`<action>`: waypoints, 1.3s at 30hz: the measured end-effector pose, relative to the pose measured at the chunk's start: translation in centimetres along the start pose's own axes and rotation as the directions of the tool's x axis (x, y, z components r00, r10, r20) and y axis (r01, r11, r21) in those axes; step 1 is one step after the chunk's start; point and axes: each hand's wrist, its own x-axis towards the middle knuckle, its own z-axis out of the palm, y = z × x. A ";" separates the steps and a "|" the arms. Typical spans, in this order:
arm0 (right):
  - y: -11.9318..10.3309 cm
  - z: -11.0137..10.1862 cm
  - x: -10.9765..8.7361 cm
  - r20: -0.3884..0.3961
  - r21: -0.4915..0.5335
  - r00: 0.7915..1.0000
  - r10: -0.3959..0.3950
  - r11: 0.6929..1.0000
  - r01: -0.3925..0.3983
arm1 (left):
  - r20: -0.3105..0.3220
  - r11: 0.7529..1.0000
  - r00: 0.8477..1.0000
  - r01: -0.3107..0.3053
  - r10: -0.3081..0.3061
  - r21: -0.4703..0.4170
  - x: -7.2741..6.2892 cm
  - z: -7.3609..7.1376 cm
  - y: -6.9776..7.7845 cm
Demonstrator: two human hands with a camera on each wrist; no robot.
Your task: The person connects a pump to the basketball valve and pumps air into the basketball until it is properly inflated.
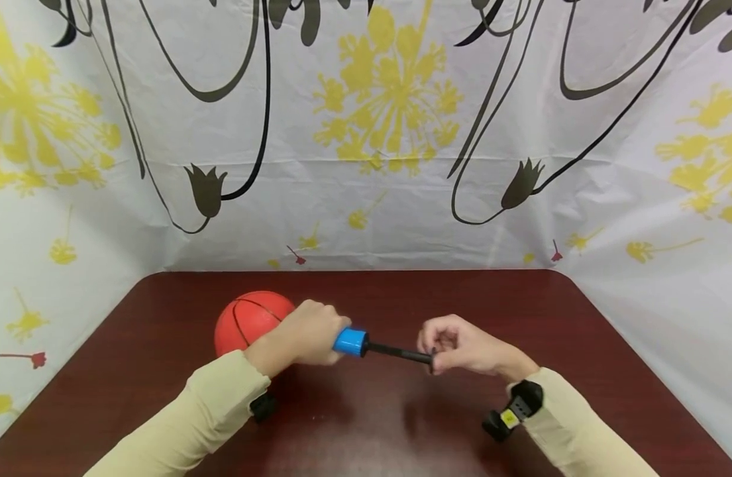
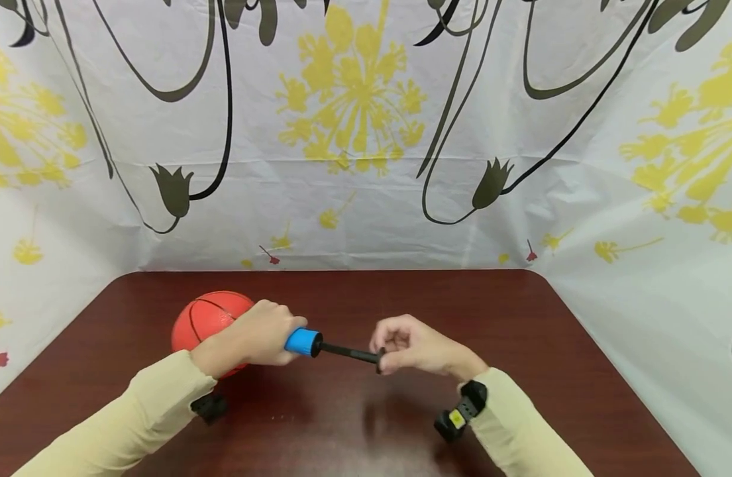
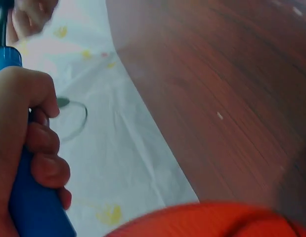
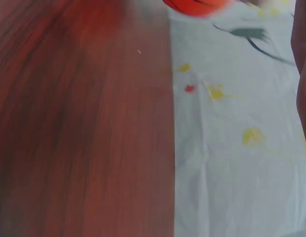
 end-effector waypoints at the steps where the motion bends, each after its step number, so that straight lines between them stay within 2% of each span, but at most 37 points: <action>1: 0.3 0.2 0.6 -0.027 -0.034 1.000 -0.001 0.999 0.000 | 0.001 1.000 1.000 0.003 -0.003 0.000 0.3 -0.1 0.2; 3: 0.7 0.6 1.8 -0.071 -0.059 0.997 0.008 0.998 -0.012 | 0.001 1.000 1.000 0.008 -0.008 -0.012 0.9 -0.4 0.6; 7: 1.1 1.3 3.0 -0.120 -0.026 0.992 0.045 0.998 -0.049 | 0.005 0.999 1.000 0.015 -0.015 -0.029 1.3 -0.5 0.8; 11: 0.3 1.2 2.4 -0.073 -0.023 0.995 0.074 0.997 -0.076 | 0.029 1.000 1.000 -0.008 0.009 -0.026 1.0 -0.4 0.4; 16: -1.5 0.1 0.1 0.023 0.063 0.999 -0.024 0.998 0.023 | -0.004 0.999 1.000 0.011 -0.011 -0.044 0.2 -0.5 -0.7; 20: -1.8 -0.5 -1.0 0.067 0.129 0.995 -0.068 0.990 0.059 | -0.026 0.999 0.999 0.019 -0.020 -0.044 -0.1 -0.4 -1.0; 25: 0.0 0.0 0.7 -0.009 0.065 0.997 -0.078 0.995 0.079 | -0.027 0.999 0.999 0.017 -0.018 -0.043 0.7 -0.3 0.1; 28: 1.0 0.7 2.0 -0.078 0.038 0.997 -0.027 0.999 0.030 | -0.033 0.999 0.999 0.013 -0.014 -0.044 1.3 -0.3 0.9; 31: 1.3 1.3 2.4 -0.119 0.031 0.992 0.031 0.999 -0.028 | -0.024 0.999 1.000 0.002 -0.003 -0.041 1.4 -0.1 1.3; 35: 0.5 1.3 1.7 -0.082 0.046 0.996 0.024 0.999 -0.020 | -0.026 0.999 0.999 -0.030 0.029 -0.041 1.2 -0.3 1.2; 39: -0.9 0.7 0.5 0.010 0.116 0.997 -0.082 0.990 0.080 | -0.049 0.999 0.999 -0.010 0.008 -0.038 0.5 -0.6 0.3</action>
